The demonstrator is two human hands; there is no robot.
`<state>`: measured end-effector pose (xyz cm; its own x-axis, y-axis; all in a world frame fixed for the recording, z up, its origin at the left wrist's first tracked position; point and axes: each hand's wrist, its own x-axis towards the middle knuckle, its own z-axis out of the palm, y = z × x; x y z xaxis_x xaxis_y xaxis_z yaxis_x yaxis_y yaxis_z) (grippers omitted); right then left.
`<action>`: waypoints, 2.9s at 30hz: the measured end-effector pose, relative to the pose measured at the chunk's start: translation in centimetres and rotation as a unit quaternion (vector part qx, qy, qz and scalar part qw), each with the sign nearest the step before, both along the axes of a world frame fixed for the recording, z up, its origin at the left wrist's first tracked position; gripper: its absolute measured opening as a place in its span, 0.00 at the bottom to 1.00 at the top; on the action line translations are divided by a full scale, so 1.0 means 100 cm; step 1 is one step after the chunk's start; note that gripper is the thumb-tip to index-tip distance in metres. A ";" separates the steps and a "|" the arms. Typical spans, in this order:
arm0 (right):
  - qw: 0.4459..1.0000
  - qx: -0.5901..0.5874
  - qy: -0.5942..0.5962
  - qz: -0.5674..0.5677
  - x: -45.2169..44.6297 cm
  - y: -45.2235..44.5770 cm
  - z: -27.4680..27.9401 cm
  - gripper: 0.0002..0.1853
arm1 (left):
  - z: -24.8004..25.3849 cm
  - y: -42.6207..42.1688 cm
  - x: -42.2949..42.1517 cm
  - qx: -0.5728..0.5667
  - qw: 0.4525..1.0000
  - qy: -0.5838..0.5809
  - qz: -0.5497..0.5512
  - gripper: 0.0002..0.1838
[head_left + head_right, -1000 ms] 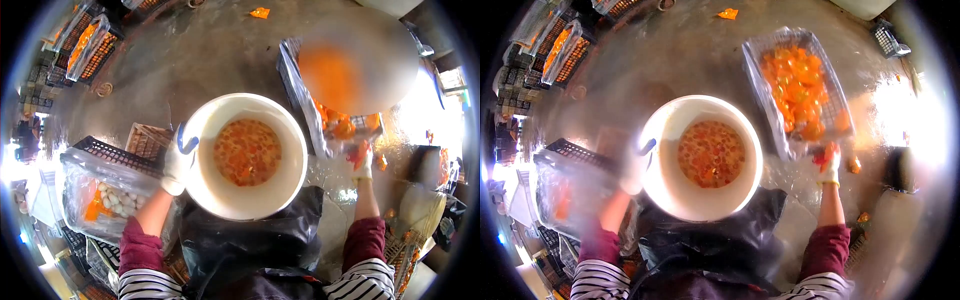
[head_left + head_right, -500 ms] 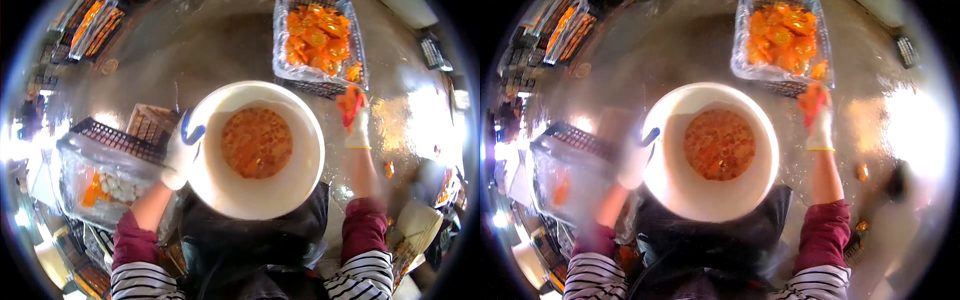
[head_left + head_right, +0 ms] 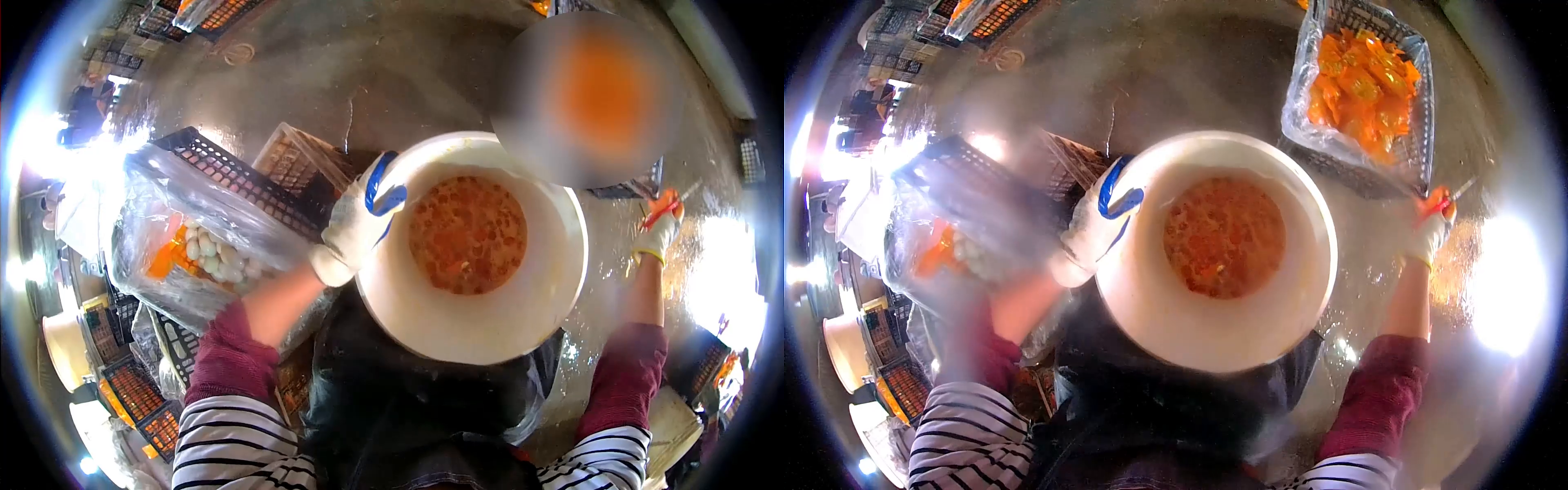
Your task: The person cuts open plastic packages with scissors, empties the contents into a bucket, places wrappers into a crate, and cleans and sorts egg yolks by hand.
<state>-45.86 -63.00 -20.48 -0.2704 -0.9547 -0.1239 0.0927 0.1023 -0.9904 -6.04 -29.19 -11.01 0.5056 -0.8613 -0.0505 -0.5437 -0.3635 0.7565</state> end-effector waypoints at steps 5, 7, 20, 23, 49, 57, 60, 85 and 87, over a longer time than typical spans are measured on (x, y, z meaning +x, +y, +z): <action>0.993 0.073 -0.094 -0.022 -0.022 -0.035 -0.038 0.13 | -0.001 -0.004 0.001 -0.033 0.995 0.097 -0.005 0.24; 0.991 0.089 -0.019 0.101 -0.031 -0.054 -0.058 0.13 | 0.010 -0.006 -0.002 -0.022 0.992 0.127 -0.002 0.24; 0.805 0.209 -0.099 0.547 0.206 -0.006 0.029 0.20 | 0.011 -0.002 -0.003 0.022 0.999 0.037 0.013 0.26; 0.867 0.207 0.000 0.454 0.201 0.021 0.048 0.17 | -0.004 0.002 0.001 -0.007 0.999 0.039 0.015 0.26; 0.916 0.229 0.039 0.326 0.058 0.208 0.102 0.21 | 0.005 0.007 0.001 0.024 0.999 -0.010 0.030 0.25; 0.934 0.212 0.022 0.286 0.046 0.204 0.063 0.22 | -0.002 0.007 0.002 0.002 1.000 0.018 0.024 0.27; 0.943 0.204 -0.023 0.261 0.055 0.209 0.062 0.22 | -0.003 0.006 0.003 -0.010 1.000 0.002 0.018 0.26; 0.929 0.279 -0.146 0.197 0.048 0.251 0.094 0.24 | -0.013 -0.002 0.003 -0.027 0.996 0.070 -0.041 0.24; 0.923 0.299 -0.144 0.195 0.049 0.247 0.098 0.24 | -0.009 -0.003 0.001 -0.016 0.997 0.076 -0.031 0.24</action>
